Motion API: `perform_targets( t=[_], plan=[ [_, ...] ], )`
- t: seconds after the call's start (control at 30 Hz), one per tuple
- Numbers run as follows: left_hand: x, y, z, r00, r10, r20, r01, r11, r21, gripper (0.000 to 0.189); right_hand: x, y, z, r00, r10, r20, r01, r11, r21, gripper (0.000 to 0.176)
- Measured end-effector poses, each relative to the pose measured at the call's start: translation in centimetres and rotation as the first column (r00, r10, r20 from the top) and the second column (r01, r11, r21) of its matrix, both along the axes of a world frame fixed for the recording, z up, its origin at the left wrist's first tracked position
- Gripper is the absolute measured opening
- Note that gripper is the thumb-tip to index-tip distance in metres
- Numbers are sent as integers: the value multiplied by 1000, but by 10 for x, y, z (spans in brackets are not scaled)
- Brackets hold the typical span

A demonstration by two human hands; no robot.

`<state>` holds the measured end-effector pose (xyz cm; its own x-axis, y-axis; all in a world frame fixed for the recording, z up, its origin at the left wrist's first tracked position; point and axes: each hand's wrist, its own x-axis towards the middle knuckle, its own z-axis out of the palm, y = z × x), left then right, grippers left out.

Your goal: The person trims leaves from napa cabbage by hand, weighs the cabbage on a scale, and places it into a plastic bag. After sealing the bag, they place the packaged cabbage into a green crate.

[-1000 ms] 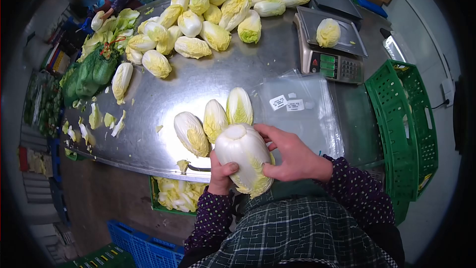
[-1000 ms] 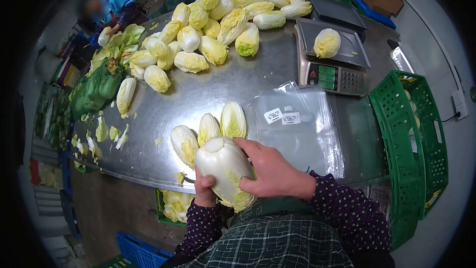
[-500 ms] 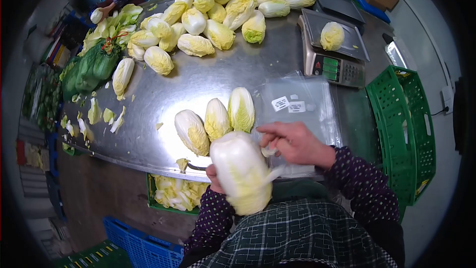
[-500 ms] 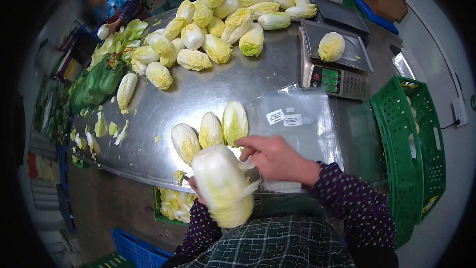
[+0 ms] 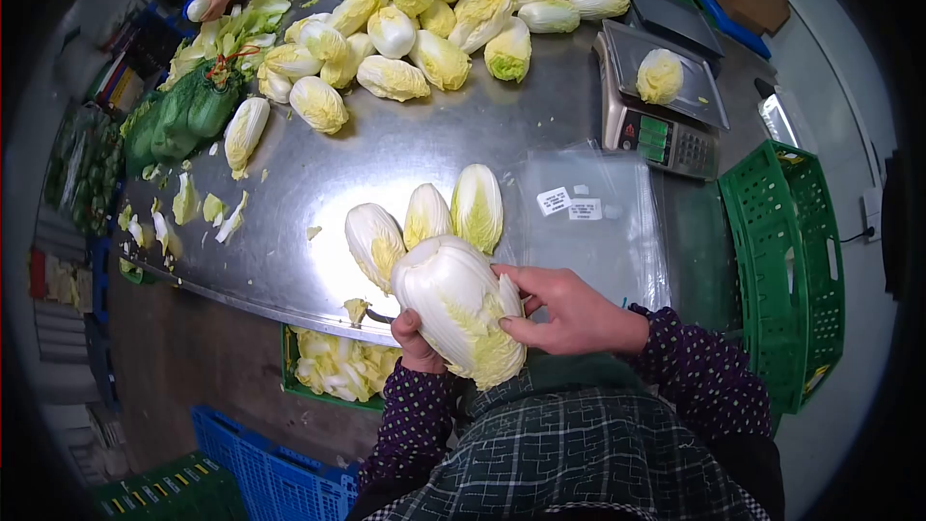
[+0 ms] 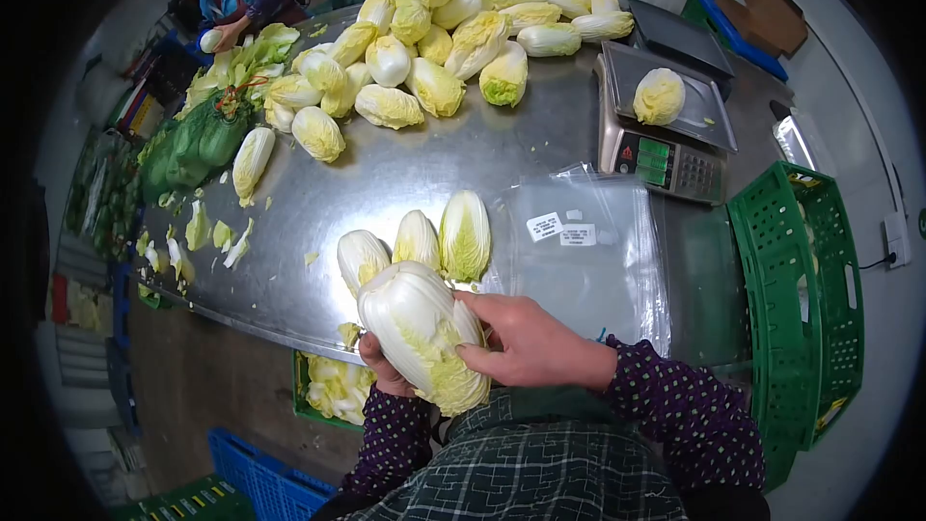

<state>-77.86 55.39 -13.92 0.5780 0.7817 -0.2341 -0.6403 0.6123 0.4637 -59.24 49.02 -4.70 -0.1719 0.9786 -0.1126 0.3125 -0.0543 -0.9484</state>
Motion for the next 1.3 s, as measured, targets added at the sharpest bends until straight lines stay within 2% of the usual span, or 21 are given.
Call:
perform_targets(
  t=[0.03, 0.13, 0.23, 0.33, 0.43, 0.53, 0.63, 0.73, 0.8, 0.83, 0.9, 0.93, 1.03, 1.13, 1.23, 1.27, 1.3],
  plan=[
    [1, 1, 0, 1000, 3, 1, -3, 1000, -7, 99, 0, -1, -3, 1000, -23, -10, 24, 999, 44, 60],
    [2, -1, -5, 1000, 10, -12, -10, 1000, 8, 98, 0, -5, -11, 992, -41, 118, 26, 991, 130, 55],
    [3, 2, -23, 999, 16, -51, -13, 998, 66, 98, 0, -9, -11, 950, -33, 311, -11, 990, 140, 54],
    [5, 1, -26, 997, 29, -69, -25, 999, 47, 98, 1, -13, -13, 918, -10, 396, -64, 983, 173, 55],
    [6, -1, -25, 998, 27, -64, -26, 999, 26, 97, 3, -5, -1, 989, -41, 145, 29, 996, 83, 55],
    [5, -1, -19, 997, 48, -59, -48, 999, 9, 96, -2, -7, -20, 969, -30, 245, 1, 993, 119, 55],
    [3, -1, -23, 993, 76, -91, -71, 996, 58, 94, -6, -7, -11, 955, 10, 295, 20, 995, -97, 53],
    [2, -2, -32, 995, 44, -94, -36, 995, 88, 92, -2, -3, -15, 965, 45, 258, -4, 988, -156, 54],
    [4, -4, -38, 997, 40, -70, -34, 996, 79, 92, 4, -2, -18, 968, 24, 248, 8, 992, -125, 50],
    [3, -4, -38, 999, 35, 33, -35, 999, -25, 92, 7, -3, -21, 970, 15, 243, 12, 994, -110, 48],
    [4, -4, -35, 969, 70, 237, -13, 973, -232, 92, 18, -7, -37, 962, 18, 271, -40, 996, 78, 43],
    [8, 0, -17, 980, 71, 184, -27, 973, -229, 93, 24, -9, -42, 959, 16, 283, -68, 983, 173, 42],
    [7, 3, -20, 897, -97, 431, 158, 981, -108, 92, 51, 6, -40, 926, -142, 350, 76, 978, 195, 40],
    [3, 5, -20, 898, -199, 393, 239, 969, -55, 93, 62, 16, -30, 935, -262, 240, 233, 962, 142, 36],
    [21, -1, -22, 959, 86, 271, -2, 955, -297, 91, 9, 13, 9, 882, -240, 406, 40, 896, 442, 43],
    [29, -6, -7, 996, 84, 38, -75, 980, -186, 89, 6, 13, 10, 865, -231, 445, 4, 891, 454, 49],
    [27, -6, -3, 996, 66, 68, -53, 982, -183, 89, 3, 13, 11, 848, -219, 483, -35, 886, 463, 55]
  ],
)
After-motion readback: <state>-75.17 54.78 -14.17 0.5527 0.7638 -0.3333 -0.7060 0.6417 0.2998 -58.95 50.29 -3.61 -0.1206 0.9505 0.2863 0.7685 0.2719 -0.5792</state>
